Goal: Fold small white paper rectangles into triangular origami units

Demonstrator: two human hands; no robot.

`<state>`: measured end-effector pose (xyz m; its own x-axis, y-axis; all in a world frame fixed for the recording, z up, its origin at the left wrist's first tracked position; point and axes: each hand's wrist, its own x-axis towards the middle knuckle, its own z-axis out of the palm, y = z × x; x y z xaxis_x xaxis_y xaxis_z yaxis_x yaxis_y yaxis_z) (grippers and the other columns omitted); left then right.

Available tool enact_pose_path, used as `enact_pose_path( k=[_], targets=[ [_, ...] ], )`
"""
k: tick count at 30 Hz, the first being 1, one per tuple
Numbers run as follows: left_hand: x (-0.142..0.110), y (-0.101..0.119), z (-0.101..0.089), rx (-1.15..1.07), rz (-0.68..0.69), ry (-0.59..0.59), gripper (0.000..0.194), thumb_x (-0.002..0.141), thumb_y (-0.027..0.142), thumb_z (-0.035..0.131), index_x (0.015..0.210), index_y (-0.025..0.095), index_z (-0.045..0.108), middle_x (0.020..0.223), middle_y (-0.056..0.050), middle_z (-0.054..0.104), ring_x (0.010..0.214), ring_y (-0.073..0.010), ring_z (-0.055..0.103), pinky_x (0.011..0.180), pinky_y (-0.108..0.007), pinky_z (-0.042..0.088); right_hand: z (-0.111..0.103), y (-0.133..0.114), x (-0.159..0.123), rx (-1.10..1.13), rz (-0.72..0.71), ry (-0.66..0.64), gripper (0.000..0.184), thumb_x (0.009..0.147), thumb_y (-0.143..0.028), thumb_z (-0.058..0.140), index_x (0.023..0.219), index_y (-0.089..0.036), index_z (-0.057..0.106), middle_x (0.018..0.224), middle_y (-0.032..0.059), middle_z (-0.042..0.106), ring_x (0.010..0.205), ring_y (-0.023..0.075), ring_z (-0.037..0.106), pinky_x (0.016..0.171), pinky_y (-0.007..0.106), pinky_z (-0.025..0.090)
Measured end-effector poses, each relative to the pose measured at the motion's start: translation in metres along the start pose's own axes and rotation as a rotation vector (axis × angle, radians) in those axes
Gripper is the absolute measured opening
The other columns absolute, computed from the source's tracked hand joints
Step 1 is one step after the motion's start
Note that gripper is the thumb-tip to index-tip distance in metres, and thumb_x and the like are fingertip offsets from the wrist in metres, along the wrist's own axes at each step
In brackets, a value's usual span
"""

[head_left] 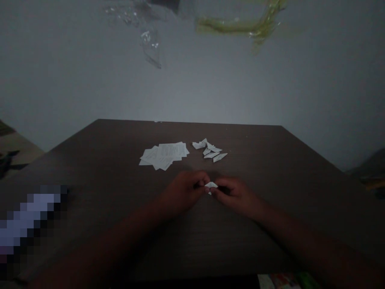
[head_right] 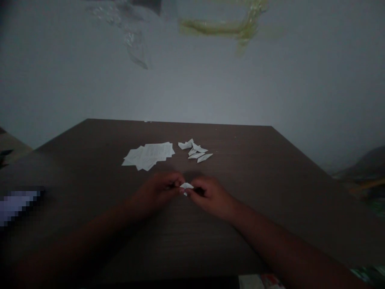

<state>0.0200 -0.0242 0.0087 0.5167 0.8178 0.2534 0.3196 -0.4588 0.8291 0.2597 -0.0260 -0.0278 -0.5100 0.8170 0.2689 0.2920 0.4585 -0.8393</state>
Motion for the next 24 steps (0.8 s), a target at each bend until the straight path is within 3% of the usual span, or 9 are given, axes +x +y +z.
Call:
enact_pose_path(
  k=[4, 10, 14, 19, 24],
  targets=[
    [-0.003, 0.000, -0.003, 0.068, -0.003, -0.144, 0.020, 0.103, 0.037, 0.071, 0.087, 0.025, 0.073, 0.076, 0.002, 0.069, 0.071, -0.0196, 0.062, 0.068, -0.029, 0.041, -0.002, -0.002, -0.001, -0.033, -0.103, -0.034, 0.036, 0.112, -0.048, 0.071, 0.087, -0.024, 0.080, 0.075, -0.0006, 0.071, 0.070, 0.0170, 0.062, 0.068, 0.030, 0.045],
    [-0.003, -0.004, -0.004, 0.089, 0.000, -0.163, 0.019, 0.104, 0.040, 0.073, 0.091, 0.027, 0.079, 0.083, -0.001, 0.078, 0.077, -0.0221, 0.070, 0.070, -0.029, 0.048, -0.001, -0.003, 0.001, 0.035, -0.060, -0.047, 0.053, 0.113, -0.065, 0.069, 0.081, -0.023, 0.081, 0.069, -0.0012, 0.069, 0.066, 0.0163, 0.061, 0.065, 0.029, 0.046],
    [0.000, -0.004, -0.001, 0.095, 0.028, -0.067, 0.020, 0.102, 0.039, 0.072, 0.088, 0.028, 0.080, 0.084, -0.002, 0.080, 0.080, -0.0230, 0.071, 0.076, -0.032, 0.051, 0.002, -0.005, 0.001, 0.120, 0.028, -0.010, 0.058, 0.108, -0.073, 0.072, 0.077, -0.024, 0.079, 0.065, -0.0017, 0.065, 0.064, 0.0162, 0.056, 0.063, 0.030, 0.045],
    [0.002, -0.003, 0.006, 0.039, -0.031, 0.091, 0.024, 0.101, 0.040, 0.069, 0.082, 0.027, 0.076, 0.081, -0.001, 0.076, 0.079, -0.0228, 0.067, 0.079, -0.035, 0.051, 0.004, 0.000, 0.002, 0.196, 0.110, 0.121, 0.052, 0.102, -0.067, 0.081, 0.073, -0.023, 0.078, 0.068, 0.0001, 0.068, 0.068, 0.0172, 0.060, 0.066, 0.031, 0.046],
    [0.002, -0.005, 0.006, -0.134, -0.184, 0.289, 0.025, 0.102, 0.045, 0.073, 0.086, 0.026, 0.073, 0.082, 0.000, 0.074, 0.083, -0.0233, 0.068, 0.079, -0.036, 0.053, 0.007, 0.009, 0.003, 0.392, 0.261, 0.297, 0.036, 0.093, -0.059, 0.089, 0.092, -0.023, 0.087, 0.076, 0.0024, 0.077, 0.062, 0.0158, 0.057, 0.059, 0.030, 0.045]
  ],
)
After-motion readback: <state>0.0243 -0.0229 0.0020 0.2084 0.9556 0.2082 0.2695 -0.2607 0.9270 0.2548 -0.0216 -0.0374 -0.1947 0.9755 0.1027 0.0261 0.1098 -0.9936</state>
